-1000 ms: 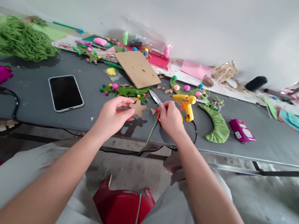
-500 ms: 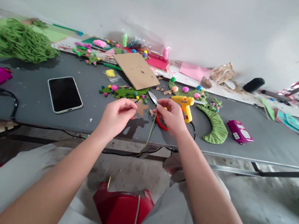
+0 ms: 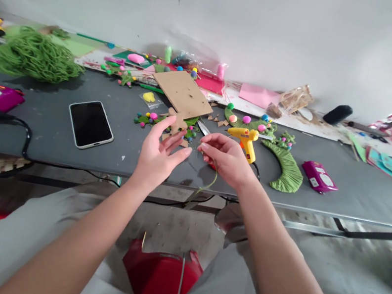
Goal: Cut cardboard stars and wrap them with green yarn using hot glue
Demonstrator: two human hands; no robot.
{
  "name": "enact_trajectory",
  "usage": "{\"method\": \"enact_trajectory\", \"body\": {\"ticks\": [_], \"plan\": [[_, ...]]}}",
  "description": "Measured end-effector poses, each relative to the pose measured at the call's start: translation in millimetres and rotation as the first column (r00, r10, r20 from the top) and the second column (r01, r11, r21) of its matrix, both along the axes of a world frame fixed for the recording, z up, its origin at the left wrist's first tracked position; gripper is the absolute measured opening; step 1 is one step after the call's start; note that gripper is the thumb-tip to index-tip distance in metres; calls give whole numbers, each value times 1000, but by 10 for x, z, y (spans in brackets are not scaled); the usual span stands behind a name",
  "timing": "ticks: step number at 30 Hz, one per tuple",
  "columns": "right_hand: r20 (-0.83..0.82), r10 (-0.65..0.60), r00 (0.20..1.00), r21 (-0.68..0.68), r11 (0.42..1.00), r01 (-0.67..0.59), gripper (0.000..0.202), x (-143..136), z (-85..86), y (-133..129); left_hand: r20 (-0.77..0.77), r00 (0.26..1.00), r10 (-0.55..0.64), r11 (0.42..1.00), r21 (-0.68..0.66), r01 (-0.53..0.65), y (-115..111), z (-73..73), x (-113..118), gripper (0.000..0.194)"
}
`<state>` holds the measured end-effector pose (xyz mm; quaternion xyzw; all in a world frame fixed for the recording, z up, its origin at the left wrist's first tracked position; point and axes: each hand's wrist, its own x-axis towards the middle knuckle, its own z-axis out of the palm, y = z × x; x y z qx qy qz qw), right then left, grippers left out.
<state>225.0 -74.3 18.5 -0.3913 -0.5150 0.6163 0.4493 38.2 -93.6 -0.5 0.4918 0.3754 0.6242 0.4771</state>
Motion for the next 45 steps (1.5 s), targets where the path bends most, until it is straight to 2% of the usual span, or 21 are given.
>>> {"method": "enact_trajectory", "body": {"ticks": [3,6,10,14,20,26,33,38,45], "plan": [[4,62,998,21,998,-62,27,-35,-27,17,-60,998,-10,1000,-13,9,-7,1,17,75],[21,79,997,35,996,-80,26,-52,-23,26,-71,997,-25,999,-43,22,-9,13,25,68],[53,55,997,48,997,-58,27,-54,-23,31,-110,994,16,997,-67,-23,2,30,27,56],[77,11,997,55,998,-15,27,-38,-34,34,-144,988,56,993,-95,-70,22,26,23,55],[88,3,996,51,999,-8,28,-24,-22,35,-135,991,16,994,-105,-30,27,6,23,56],[82,37,996,71,997,-43,31,-29,-34,50,-107,990,-91,996,-19,89,18,-1,24,62],[178,85,980,118,987,-107,28,-31,-64,53,-98,992,-80,996,-44,76,33,-11,41,58],[170,79,982,95,991,-96,29,-32,-61,46,-159,987,-11,997,-73,0,60,-37,16,55],[53,24,998,60,998,-27,34,-6,-49,52,-215,976,-23,997,-81,6,72,-83,0,54]]}}
